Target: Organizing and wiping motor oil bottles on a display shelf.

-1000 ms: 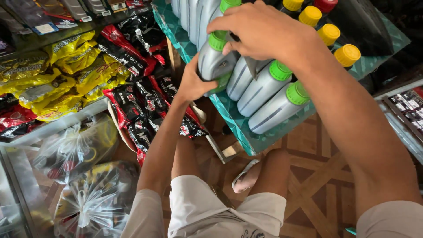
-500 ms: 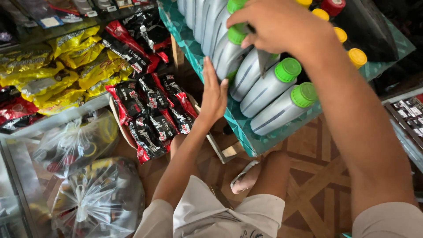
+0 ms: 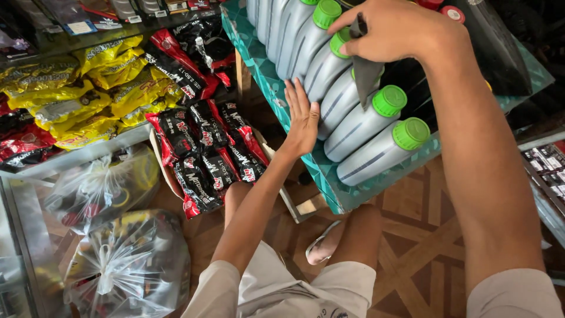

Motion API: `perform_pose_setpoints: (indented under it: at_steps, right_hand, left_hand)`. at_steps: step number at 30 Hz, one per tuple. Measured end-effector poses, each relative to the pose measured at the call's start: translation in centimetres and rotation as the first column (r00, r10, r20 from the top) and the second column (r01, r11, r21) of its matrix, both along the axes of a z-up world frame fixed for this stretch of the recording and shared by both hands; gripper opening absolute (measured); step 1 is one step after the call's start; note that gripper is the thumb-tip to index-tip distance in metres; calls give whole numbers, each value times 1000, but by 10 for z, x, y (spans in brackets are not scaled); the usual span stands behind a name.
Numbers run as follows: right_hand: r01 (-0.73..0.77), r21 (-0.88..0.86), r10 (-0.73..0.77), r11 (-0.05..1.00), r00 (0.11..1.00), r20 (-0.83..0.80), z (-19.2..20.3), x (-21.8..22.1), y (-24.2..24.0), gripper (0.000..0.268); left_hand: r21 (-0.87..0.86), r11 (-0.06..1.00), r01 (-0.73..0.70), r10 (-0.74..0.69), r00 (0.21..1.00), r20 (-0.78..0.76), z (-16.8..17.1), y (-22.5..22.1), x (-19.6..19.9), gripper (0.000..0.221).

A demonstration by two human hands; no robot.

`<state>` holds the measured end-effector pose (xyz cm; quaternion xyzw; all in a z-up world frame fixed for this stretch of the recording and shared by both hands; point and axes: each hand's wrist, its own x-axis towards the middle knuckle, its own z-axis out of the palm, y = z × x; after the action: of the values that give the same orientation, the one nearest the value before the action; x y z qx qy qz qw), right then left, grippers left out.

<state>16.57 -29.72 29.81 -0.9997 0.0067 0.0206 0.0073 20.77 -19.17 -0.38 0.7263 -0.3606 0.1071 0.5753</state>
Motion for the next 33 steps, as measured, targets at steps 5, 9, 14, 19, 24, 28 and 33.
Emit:
perform_pose_setpoints:
  at_steps: [5,9,14,19,24,28,33]
  right_hand:
    - [40,26,-40,999,999,17,0,-1,2,49]
    - [53,11,-54,999,998,28,-4,3,1,48]
    - [48,27,-49,998,999,25,-2,6,5,49]
    - [66,-32,-66,997,998,14,-2,9,8,47]
    - [80,-76,-70,994,989,130,-7,25,-2,48]
    - [189,-57,-181,980,975,129,-14,53,-3,64]
    - [58,-116,-44,992,991,125,-37,82,-19,58]
  left_hand:
    - [-10,998,58,-59,986,-158,-2,-2,-1,73]
    - [-33,997,68,-73,983,-168,-3,-2,-1,72]
    - [-25,998,58,-61,987,-151,-2,-1,0,73]
    - [-16,997,78,-80,986,-145,-4,1,-1,73]
    - [-38,995,96,-101,983,-156,-3,1,2,77]
    - [-148,988,37,-75,964,-257,-2,-3,8,82]
    - [-107,994,-3,-26,962,-271,11,3,19,77]
